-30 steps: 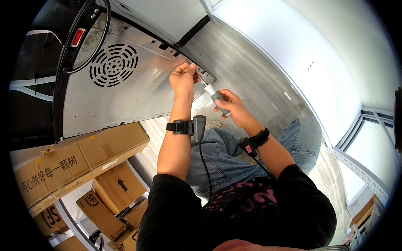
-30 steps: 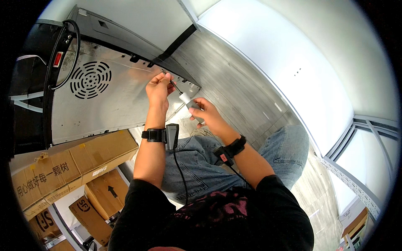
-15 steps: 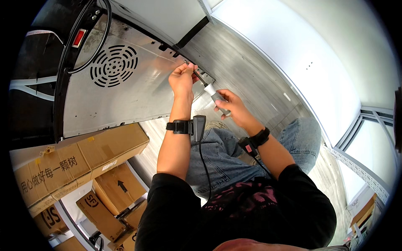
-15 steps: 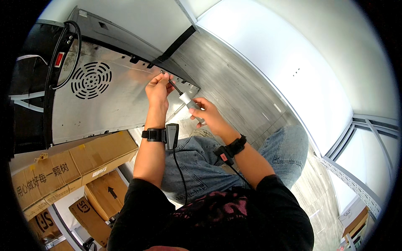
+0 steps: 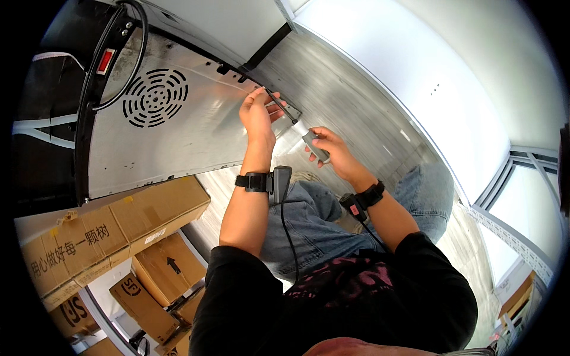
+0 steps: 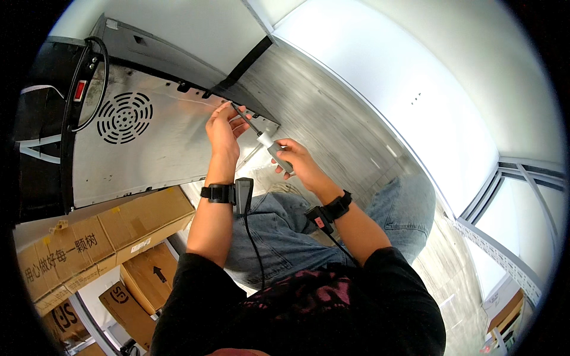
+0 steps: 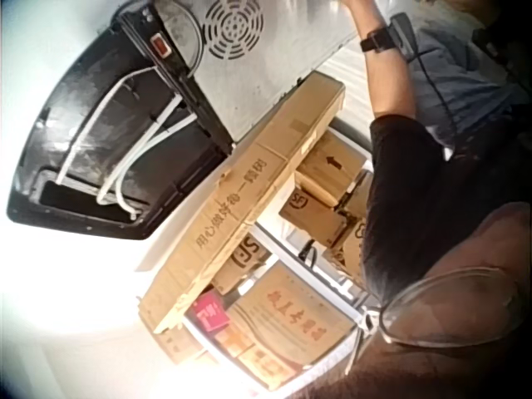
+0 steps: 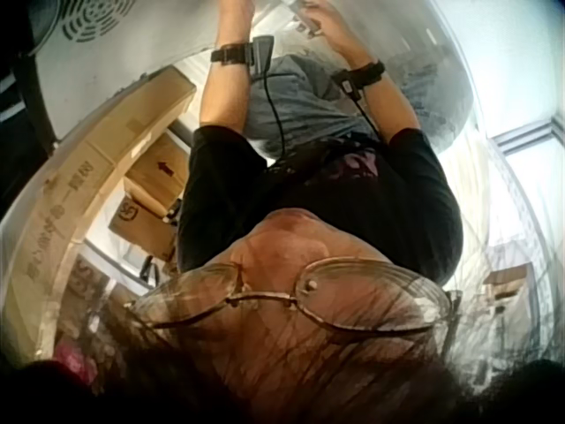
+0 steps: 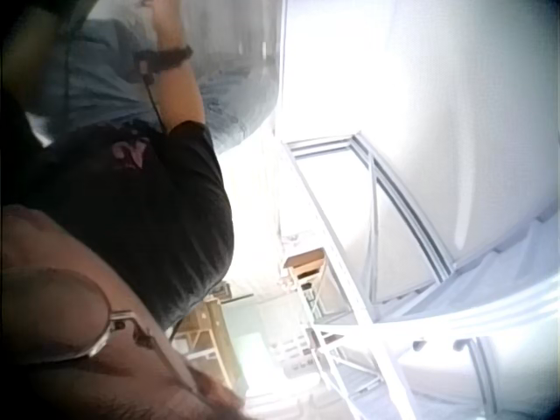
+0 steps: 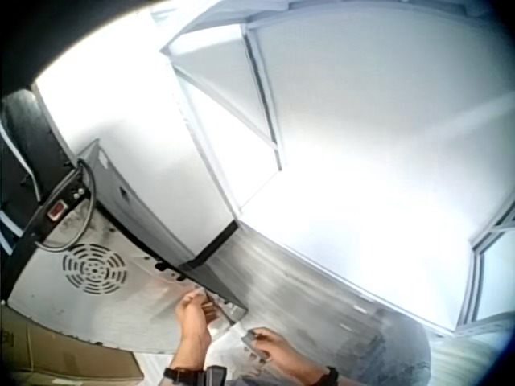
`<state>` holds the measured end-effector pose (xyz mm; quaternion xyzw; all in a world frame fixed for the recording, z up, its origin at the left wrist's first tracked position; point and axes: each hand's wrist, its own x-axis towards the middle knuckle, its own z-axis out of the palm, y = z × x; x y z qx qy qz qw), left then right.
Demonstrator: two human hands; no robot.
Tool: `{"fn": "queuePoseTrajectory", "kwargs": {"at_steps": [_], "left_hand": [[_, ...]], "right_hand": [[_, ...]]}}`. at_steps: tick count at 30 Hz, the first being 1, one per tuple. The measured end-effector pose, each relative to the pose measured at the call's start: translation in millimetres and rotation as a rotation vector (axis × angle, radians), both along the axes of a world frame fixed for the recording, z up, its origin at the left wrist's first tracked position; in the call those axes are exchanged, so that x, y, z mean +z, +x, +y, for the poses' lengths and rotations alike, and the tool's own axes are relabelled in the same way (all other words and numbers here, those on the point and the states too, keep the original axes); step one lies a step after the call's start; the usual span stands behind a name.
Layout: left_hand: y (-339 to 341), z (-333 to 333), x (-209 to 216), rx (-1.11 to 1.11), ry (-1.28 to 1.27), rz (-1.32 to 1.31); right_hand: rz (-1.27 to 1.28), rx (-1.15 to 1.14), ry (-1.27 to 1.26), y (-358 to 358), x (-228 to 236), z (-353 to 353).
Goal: The person uses a screwdriver to remove screws from a black plastic cover on a white appliance. They then remove the cover and proceed to unscrew fasteners from the metal back panel of the appliance.
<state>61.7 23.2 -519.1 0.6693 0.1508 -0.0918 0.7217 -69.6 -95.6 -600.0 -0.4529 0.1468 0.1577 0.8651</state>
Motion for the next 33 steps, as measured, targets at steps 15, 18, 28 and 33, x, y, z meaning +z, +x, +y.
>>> {"fn": "queuePoseTrajectory", "kwargs": {"at_steps": [15, 18, 28, 33], "left_hand": [[1, -169, -56, -0.702, 0.143, 0.150], [-6, -225, -91, -0.743, 0.083, 0.205], [-39, -359, -238, -1.002, 0.532, -0.372], [-43, -382, -257, -1.063, 0.632, -0.562]], "right_hand": [[0.122, -0.524, 0.032, -75, -38, -110], [0.194, -0.685, 0.006, -104, -54, -134], [0.385, -1.095, 0.034, -162, -98, -148], [0.430, -1.166, 0.092, -164, -111, -138]]}}
